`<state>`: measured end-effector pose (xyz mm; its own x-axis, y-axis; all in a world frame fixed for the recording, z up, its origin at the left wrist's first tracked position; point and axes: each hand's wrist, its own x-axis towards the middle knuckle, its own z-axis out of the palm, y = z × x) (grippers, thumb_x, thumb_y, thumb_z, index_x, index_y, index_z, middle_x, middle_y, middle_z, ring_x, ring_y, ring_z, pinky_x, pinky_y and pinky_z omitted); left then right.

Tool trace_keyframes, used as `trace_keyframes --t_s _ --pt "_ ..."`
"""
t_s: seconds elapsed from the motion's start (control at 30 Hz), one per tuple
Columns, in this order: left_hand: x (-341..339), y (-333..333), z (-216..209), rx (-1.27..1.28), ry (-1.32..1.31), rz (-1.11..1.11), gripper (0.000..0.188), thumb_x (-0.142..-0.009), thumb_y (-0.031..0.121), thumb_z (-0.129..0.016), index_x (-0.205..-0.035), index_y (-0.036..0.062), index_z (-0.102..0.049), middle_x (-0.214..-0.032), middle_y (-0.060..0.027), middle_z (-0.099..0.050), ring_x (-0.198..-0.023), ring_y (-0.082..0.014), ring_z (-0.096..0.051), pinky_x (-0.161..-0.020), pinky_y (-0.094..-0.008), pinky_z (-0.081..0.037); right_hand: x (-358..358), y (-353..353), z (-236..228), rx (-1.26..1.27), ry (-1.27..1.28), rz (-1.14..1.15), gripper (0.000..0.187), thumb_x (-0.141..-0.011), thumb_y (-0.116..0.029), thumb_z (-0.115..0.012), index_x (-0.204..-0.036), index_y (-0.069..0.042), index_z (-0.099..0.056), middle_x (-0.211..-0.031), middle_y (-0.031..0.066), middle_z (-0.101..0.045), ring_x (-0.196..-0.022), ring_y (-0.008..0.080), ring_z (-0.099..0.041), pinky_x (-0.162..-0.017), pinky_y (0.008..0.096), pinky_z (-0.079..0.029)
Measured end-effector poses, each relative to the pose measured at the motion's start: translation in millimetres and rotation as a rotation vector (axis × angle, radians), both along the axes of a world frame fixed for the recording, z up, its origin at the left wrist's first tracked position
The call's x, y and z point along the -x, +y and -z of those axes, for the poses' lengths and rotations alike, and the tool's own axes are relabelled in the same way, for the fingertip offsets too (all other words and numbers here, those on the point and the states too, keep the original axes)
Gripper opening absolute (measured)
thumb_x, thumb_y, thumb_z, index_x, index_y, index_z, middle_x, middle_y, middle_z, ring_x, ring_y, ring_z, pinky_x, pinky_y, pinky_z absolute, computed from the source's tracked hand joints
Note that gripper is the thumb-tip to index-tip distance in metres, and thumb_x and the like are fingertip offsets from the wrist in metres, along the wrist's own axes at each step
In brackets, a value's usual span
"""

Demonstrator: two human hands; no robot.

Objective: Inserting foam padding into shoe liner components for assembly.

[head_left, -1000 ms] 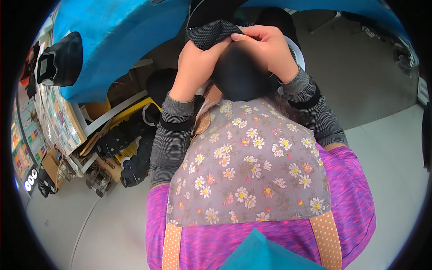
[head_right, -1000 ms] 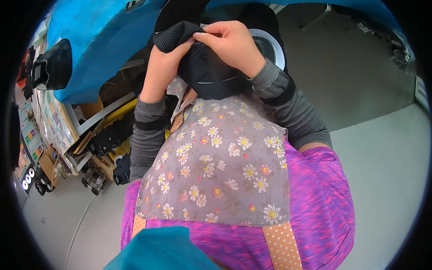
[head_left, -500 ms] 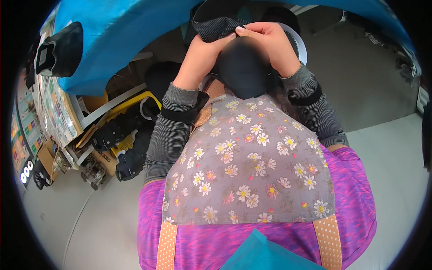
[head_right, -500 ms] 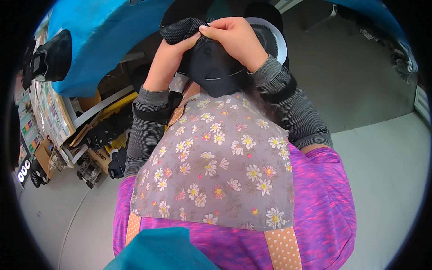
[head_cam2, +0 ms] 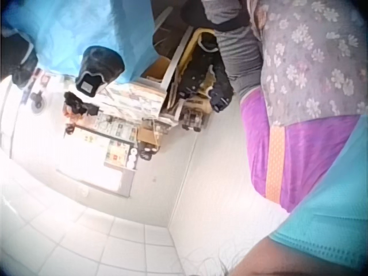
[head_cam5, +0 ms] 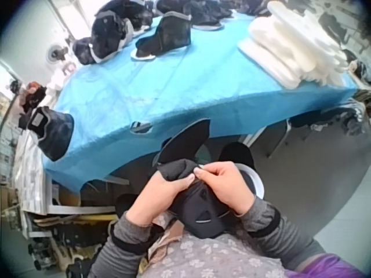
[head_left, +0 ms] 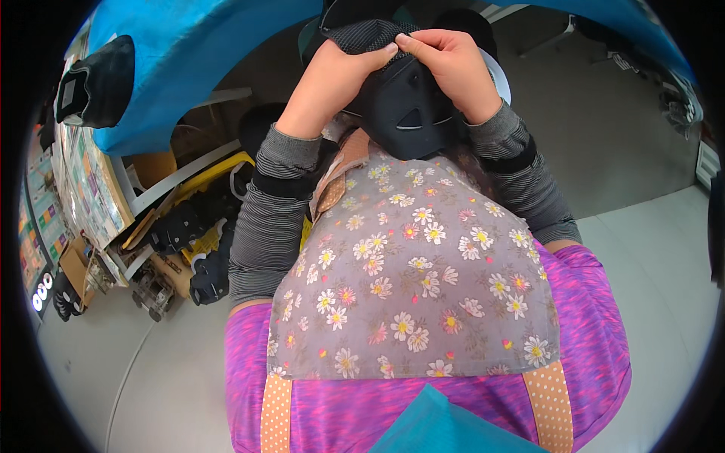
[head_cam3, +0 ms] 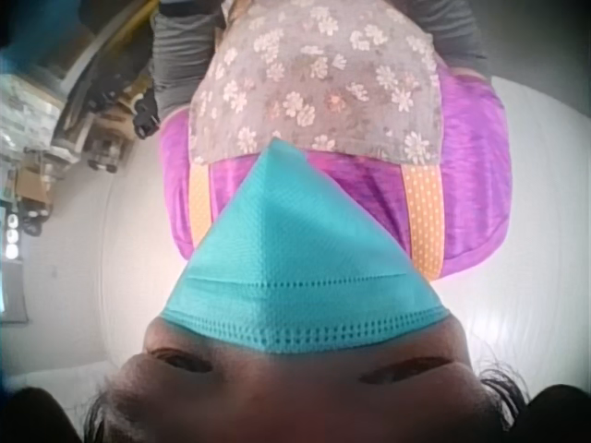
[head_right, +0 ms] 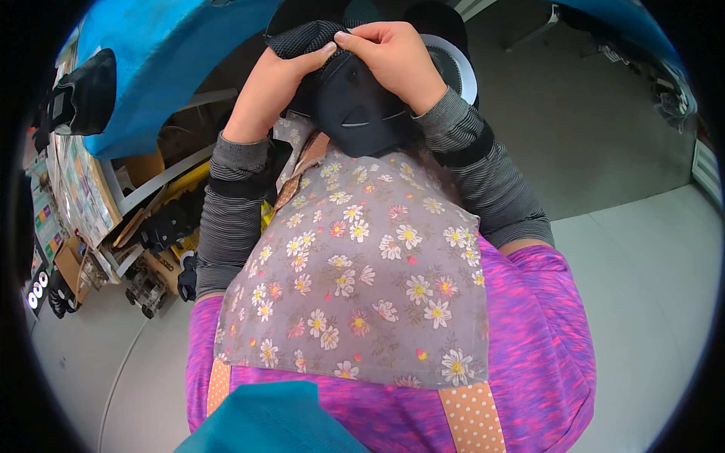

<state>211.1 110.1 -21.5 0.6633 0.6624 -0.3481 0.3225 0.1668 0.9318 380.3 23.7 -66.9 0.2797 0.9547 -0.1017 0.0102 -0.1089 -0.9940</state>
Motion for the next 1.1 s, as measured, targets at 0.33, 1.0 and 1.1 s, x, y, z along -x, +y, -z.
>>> trace_keyframes --t_s 0.33,1.0,1.1 --pt "-1.4 -12.2 17.2 -0.256 -0.018 -0.077 0.025 -0.091 0.016 -0.066 -0.110 -0.0003 -0.067 -0.097 -0.0027 -0.069 -0.088 -0.0101 -0.062 -0.079 -0.0245 -0.050 6.8 -2.6 4.9 -0.026 0.093 0.058 0.028 -0.090 -0.023 -0.071 -0.098 0.004 -0.073 -0.079 -0.0007 -0.069 -0.071 0.0045 -0.059 -0.064 0.0192 -0.048" --pt "-7.7 -11.4 22.8 -0.241 0.058 -0.093 0.027 -0.091 0.019 -0.066 -0.112 0.0020 -0.068 -0.099 -0.0032 -0.069 -0.088 -0.0110 -0.063 -0.079 -0.0243 -0.050 10.3 -0.4 2.3 -0.004 0.062 0.134 0.026 -0.090 -0.021 -0.071 -0.099 0.003 -0.073 -0.077 -0.0032 -0.067 -0.069 0.0029 -0.055 -0.062 0.0185 -0.044" --pt "-8.2 -18.9 11.4 -0.345 0.152 -0.076 0.030 -0.089 0.024 -0.068 -0.111 0.0044 -0.069 -0.098 -0.0059 -0.072 -0.088 -0.0148 -0.066 -0.080 -0.0277 -0.050 8.8 -7.1 0.9 -0.037 0.164 0.147 0.025 -0.090 -0.019 -0.071 -0.099 0.004 -0.073 -0.081 -0.0012 -0.069 -0.072 0.0030 -0.058 -0.065 0.0182 -0.047"
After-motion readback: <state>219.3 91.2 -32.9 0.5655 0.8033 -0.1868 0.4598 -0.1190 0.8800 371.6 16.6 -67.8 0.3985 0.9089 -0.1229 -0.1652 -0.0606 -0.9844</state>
